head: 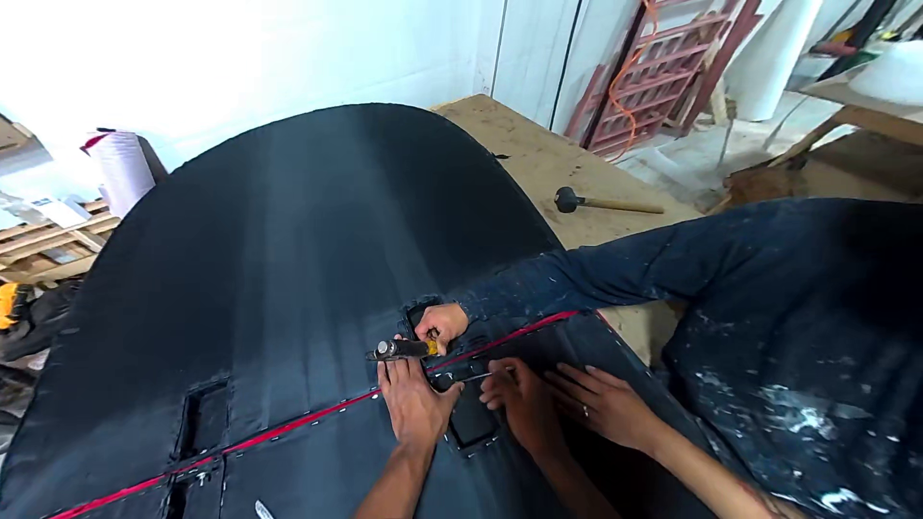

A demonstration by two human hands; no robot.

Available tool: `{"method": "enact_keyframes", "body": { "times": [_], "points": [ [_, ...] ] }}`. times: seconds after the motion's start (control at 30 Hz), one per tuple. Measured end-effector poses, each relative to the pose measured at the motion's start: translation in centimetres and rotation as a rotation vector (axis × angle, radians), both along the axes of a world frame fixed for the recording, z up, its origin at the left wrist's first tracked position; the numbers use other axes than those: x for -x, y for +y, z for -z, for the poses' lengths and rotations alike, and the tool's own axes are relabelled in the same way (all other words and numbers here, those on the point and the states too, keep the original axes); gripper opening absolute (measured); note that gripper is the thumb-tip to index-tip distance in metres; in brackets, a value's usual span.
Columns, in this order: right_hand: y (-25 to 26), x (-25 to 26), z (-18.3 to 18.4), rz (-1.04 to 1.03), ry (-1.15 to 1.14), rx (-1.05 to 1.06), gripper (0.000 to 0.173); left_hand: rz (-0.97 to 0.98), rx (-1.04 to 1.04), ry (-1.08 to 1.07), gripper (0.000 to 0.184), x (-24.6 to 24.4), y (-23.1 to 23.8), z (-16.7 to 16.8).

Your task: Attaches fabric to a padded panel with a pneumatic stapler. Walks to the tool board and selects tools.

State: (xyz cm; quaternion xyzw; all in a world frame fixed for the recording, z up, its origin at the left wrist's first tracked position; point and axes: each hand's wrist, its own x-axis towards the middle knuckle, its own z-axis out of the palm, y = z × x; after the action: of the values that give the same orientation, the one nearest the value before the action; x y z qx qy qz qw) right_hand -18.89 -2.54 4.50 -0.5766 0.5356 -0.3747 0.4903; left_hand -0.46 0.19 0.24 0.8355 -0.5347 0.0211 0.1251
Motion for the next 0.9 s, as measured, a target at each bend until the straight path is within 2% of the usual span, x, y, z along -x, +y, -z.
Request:
{"method": "enact_keyframes", "body": {
  "times": [0.03,0.1,0.13,0.2,0.27,0.33,0.37,0.43,0.6,0.73,0.83,0.9],
  "points": [
    [1.0,-0.4,-2.9,-0.045,0.061,0.052,0.029,0.0,-0.004,-0.008,0.11,0.0,0.0,0.1],
    [2.7,-1.4,-11.8,-0.157,0.182,0.048,0.025,0.001,-0.006,-0.01,0.105,0.0,0.0,0.0],
    [3.2,-2.0,-14.5,-0.189,0.242,0.064,0.024,0.003,-0.012,-0.005,0.104,0.0,0.0,-0.1],
    [3.9,-3.1,-17.7,-0.221,0.298,0.107,0.022,0.026,0.007,-0.003,0.093,0.0,0.3,-0.2],
    [4.0,-4.0,-19.7,-0.238,0.327,0.13,0.02,0.058,0.046,-0.008,0.065,-0.2,0.3,0.0],
    [3.8,-3.8,-20.0,-0.22,0.382,0.281,0.016,0.073,0.087,-0.024,0.045,-0.3,0.3,0.6],
    [3.3,-3.0,-19.0,-0.184,0.421,0.463,0.013,0.074,0.094,-0.042,0.044,-0.4,0.3,0.8],
    [2.4,-2.3,-19.4,-0.222,0.425,0.612,0.011,0.074,0.114,-0.071,0.043,-0.5,0.2,0.9],
    [1.9,-2.5,-21.0,-0.318,0.485,0.605,0.01,0.107,0.141,-0.033,0.045,-0.8,0.3,0.7],
    [1.5,-1.5,-18.2,-0.186,0.482,0.658,0.009,0.116,0.111,0.036,0.053,-0.9,0.2,0.4],
    [1.5,-0.4,-14.7,-0.099,0.374,0.61,0.012,0.092,0.049,0.055,0.072,-0.7,0.1,-0.1],
    [2.0,-1.0,-15.0,-0.11,0.312,0.453,0.01,0.066,0.01,0.049,0.087,-0.4,-0.1,-0.4]
  ]
}}
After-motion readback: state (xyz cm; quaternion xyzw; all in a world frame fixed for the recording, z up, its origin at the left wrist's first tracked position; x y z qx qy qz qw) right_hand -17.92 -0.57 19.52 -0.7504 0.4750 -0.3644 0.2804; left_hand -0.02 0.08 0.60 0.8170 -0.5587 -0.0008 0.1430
